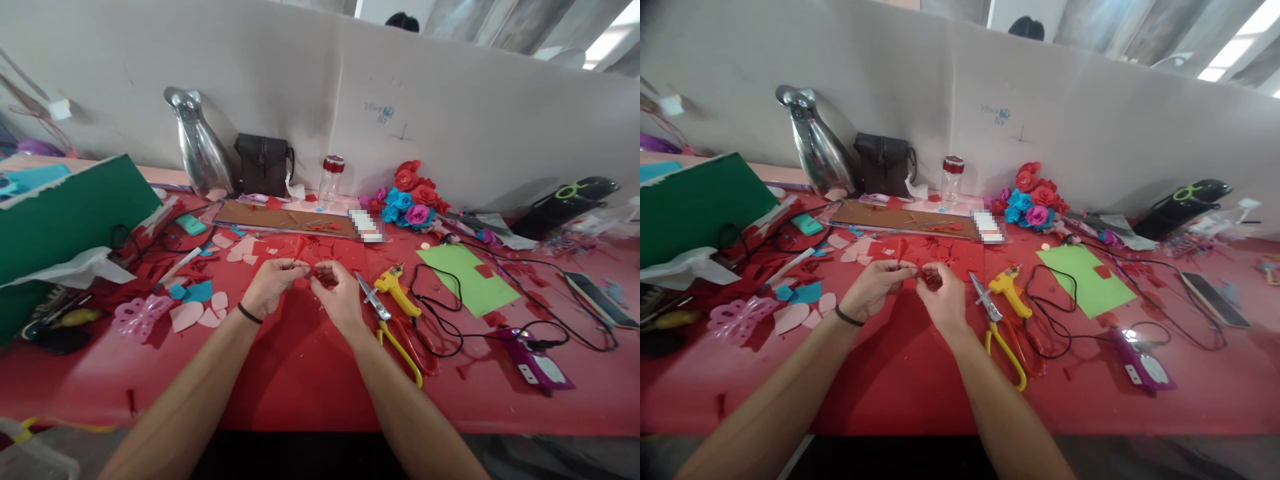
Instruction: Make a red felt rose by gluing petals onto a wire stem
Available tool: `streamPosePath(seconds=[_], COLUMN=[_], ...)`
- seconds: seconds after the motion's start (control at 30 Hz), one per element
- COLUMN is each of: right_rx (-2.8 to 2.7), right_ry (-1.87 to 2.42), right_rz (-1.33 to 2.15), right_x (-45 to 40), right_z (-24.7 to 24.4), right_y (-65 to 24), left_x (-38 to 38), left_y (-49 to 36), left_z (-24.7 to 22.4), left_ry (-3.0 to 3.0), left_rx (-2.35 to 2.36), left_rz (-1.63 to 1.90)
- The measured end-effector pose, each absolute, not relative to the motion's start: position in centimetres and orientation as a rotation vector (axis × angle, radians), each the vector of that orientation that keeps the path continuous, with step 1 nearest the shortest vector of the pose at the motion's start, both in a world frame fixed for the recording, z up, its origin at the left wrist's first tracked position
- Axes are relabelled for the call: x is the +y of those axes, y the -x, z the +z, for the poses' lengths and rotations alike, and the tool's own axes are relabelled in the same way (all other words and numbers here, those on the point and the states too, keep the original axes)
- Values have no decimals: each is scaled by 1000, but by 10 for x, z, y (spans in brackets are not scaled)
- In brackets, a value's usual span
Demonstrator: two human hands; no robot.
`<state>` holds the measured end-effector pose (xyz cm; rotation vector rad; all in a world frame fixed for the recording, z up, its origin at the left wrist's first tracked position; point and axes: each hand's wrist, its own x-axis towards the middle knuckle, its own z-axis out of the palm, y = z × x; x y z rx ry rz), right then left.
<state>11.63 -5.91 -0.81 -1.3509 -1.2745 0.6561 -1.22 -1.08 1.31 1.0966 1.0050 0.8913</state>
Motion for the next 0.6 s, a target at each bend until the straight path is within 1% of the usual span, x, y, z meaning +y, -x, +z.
streamPosePath(seconds=[0.6], right_rx=[-1226], right_ry=[1371], right_rz=[689], right_x=[-58], right_z=[-10], right_y=[-119], left_x=[-11], left_y=[13], left_z=[17], left_ry=[-1065], left_rx=[1000], left_rz=[865])
